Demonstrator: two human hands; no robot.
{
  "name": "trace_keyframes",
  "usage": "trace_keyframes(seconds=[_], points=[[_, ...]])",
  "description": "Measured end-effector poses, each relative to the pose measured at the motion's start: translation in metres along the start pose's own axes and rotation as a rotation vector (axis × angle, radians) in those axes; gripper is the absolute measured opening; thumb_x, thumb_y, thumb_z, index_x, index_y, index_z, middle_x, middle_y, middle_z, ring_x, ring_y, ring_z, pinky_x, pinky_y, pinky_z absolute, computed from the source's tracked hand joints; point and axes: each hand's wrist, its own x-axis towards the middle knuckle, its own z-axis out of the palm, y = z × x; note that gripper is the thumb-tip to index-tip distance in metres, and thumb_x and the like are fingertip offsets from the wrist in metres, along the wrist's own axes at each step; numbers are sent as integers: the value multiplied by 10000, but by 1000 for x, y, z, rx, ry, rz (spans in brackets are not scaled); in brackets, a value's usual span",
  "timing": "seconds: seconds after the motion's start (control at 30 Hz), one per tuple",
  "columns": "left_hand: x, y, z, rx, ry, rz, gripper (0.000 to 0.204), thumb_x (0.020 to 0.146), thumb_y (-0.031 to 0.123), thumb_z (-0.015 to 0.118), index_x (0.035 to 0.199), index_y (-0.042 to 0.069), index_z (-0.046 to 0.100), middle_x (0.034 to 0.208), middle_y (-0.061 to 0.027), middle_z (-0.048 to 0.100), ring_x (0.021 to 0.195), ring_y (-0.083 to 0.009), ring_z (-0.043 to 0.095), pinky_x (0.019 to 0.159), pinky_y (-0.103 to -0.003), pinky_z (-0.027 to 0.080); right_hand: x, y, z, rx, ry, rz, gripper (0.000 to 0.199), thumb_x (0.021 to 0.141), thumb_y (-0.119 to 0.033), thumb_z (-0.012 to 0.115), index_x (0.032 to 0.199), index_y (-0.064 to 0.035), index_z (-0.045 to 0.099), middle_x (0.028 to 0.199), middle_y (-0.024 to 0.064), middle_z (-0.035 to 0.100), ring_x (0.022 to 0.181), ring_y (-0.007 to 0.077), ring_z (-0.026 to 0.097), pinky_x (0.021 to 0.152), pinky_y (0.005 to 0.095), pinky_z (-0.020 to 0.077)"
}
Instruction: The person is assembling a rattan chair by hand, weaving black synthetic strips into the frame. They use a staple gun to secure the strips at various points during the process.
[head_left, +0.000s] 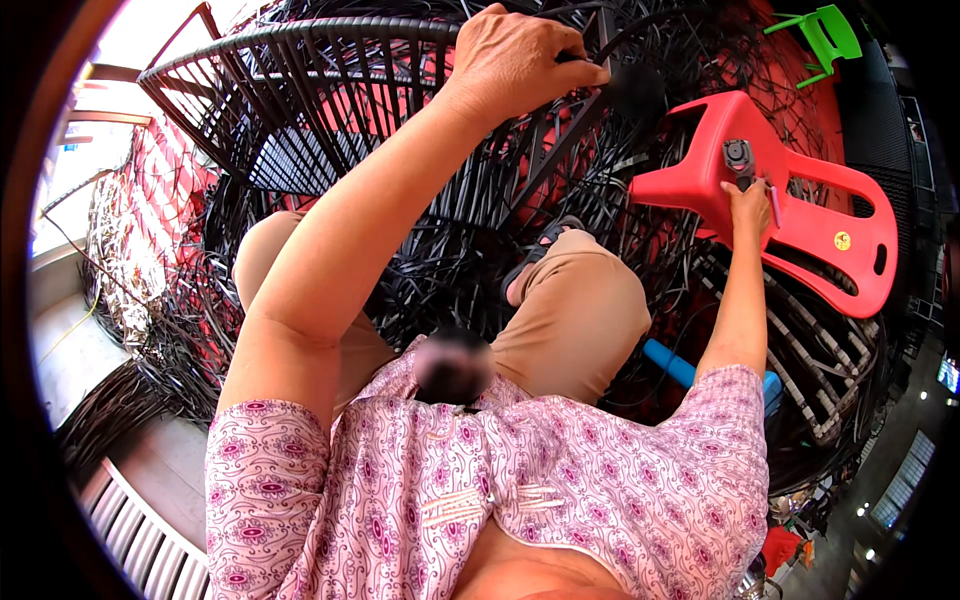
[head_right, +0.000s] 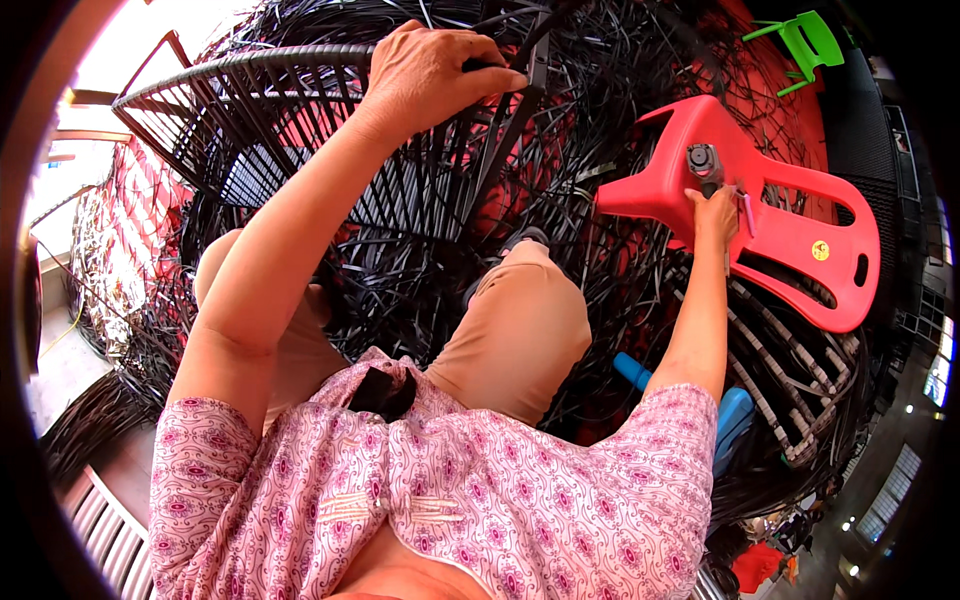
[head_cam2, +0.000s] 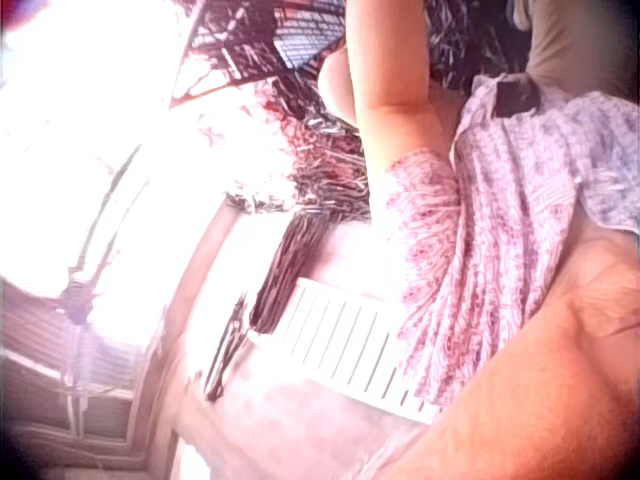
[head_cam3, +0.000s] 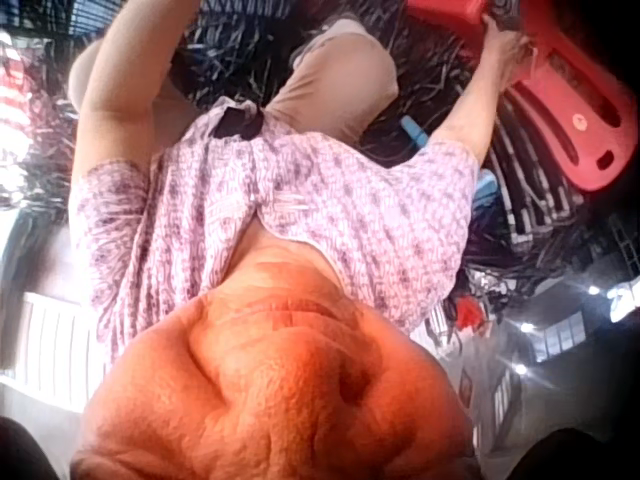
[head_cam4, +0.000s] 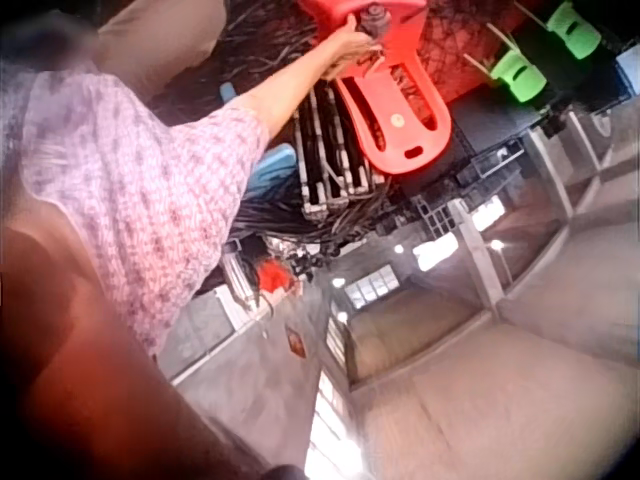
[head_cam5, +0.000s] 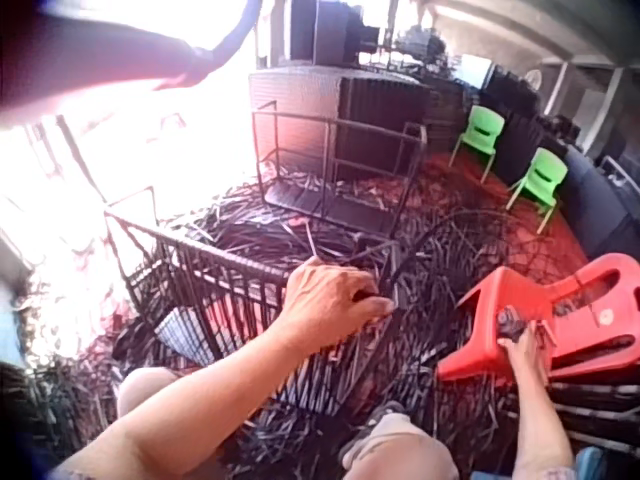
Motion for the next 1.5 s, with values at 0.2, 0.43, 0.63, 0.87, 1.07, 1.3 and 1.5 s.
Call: trace_keyframes(seconds=[0.2,0.43,0.63,0.87,1.07,1.3,1.5], points=[[-1,4,-3,59,-9,-54,435,786,640,660,875,234,785,785,21,727,776,-214,662,813,-355,466,-1,-29,-3,-23,190,42,787,787,-503,784,1323,14,530,1280,248,585,1217,389,552,997,484,464],[-5,3,-6,-5,-17,-67,465,786,639,668,898,205,792,734,-8,726,759,-218,711,762,-358,505,-67,-197,-166,1332,-267,-535,402,855,-235,792,1143,32,704,812,-43,681,691,65,585,636,215,470],[-16,4,-3,2,-20,-19,475,769,648,685,925,211,784,821,13,727,819,-214,681,850,-363,454,-69,-260,-178,935,-253,-714,218,778,-223,789,738,-17,729,705,47,664,629,136,598,628,296,472],[-30,-7,-9,-31,-20,209,455,802,519,665,1057,154,756,964,-72,730,889,-276,701,899,-416,507,-68,-271,-141,722,331,-1070,211,699,-245,797,720,-40,748,743,105,693,645,258,656,668,357,523],[-26,-21,-12,-126,-101,288,352,899,350,580,1153,149,718,1004,-101,713,948,-305,676,850,-417,512,-83,-276,-171,680,-244,-847,263,623,-224,778,732,10,729,794,169,690,725,280,708,668,396,551],[-29,-13,-6,-97,-54,222,340,873,410,656,1093,167,745,1003,-44,721,927,-268,679,829,-396,506,-68,-277,-133,814,-59,-861,290,598,-218,798,754,19,741,1069,227,708,857,296,726,745,369,566],[-31,-17,5,-48,143,295,302,882,433,645,1057,214,757,916,-11,721,874,-247,683,819,-404,499,-66,-278,-122,853,-89,-744,285,625,-255,815,764,-13,758,1127,209,707,948,299,714,819,361,554]])
